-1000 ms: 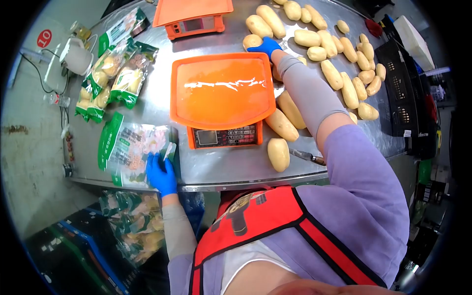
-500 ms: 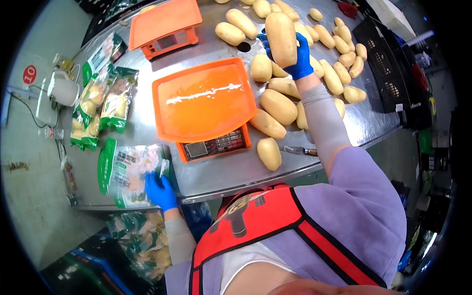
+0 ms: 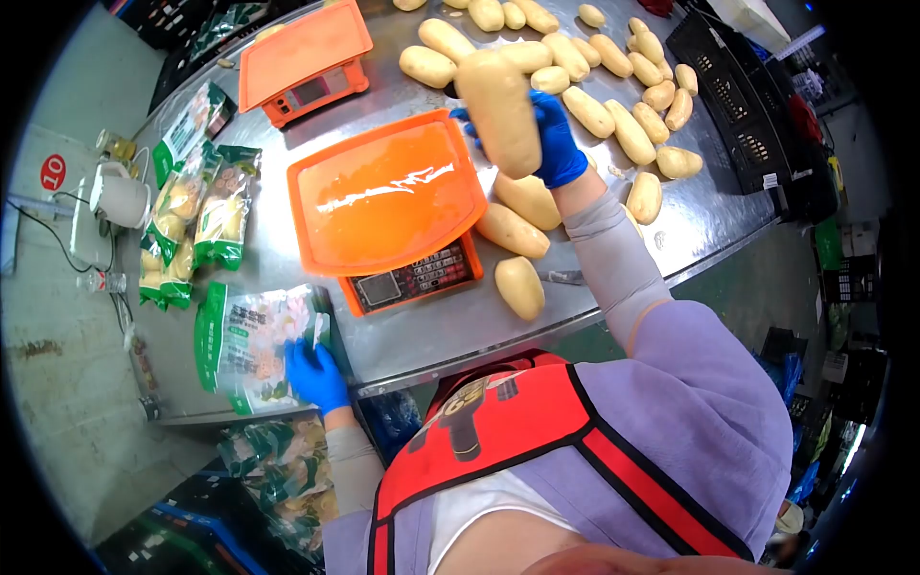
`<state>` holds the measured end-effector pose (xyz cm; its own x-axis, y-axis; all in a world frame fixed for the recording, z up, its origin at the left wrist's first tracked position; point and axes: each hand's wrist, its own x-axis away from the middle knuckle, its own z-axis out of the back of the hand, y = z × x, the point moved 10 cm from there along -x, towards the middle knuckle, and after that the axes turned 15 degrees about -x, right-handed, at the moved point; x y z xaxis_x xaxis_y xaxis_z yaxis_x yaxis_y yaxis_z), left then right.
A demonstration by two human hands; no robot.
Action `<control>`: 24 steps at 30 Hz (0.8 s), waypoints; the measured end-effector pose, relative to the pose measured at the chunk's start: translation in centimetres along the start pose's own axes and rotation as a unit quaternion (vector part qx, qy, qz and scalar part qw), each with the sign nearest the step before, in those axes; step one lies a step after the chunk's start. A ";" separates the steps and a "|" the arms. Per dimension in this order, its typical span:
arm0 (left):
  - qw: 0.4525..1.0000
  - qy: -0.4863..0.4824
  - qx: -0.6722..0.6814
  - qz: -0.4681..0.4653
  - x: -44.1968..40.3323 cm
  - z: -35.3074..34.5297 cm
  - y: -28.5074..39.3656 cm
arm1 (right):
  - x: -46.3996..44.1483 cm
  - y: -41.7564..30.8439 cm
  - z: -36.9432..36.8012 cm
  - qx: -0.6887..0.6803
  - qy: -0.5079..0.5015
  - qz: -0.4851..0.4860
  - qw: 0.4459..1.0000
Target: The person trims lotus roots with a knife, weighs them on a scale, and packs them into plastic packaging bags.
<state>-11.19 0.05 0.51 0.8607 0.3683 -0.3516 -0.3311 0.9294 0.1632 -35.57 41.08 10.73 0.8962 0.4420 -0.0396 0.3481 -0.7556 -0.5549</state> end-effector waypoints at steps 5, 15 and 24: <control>1.000 -0.009 -0.001 -0.002 0.0 0.0 0.4 | -1.8 3.7 -3.9 0.476 0.038 0.133 0.868; 1.000 -0.023 0.000 0.001 0.0 -0.1 0.1 | -4.9 11.0 -5.1 0.682 0.129 0.087 0.715; 1.000 -0.020 -0.012 -0.013 -0.1 -0.4 -0.1 | 5.5 -2.0 4.2 0.422 0.224 0.279 0.833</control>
<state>-11.37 -0.10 0.11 0.8834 0.3439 -0.3184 -0.3175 0.9388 0.1332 -32.54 47.05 8.12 0.9324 -0.2316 -0.2776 -0.3046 -0.0893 -0.9483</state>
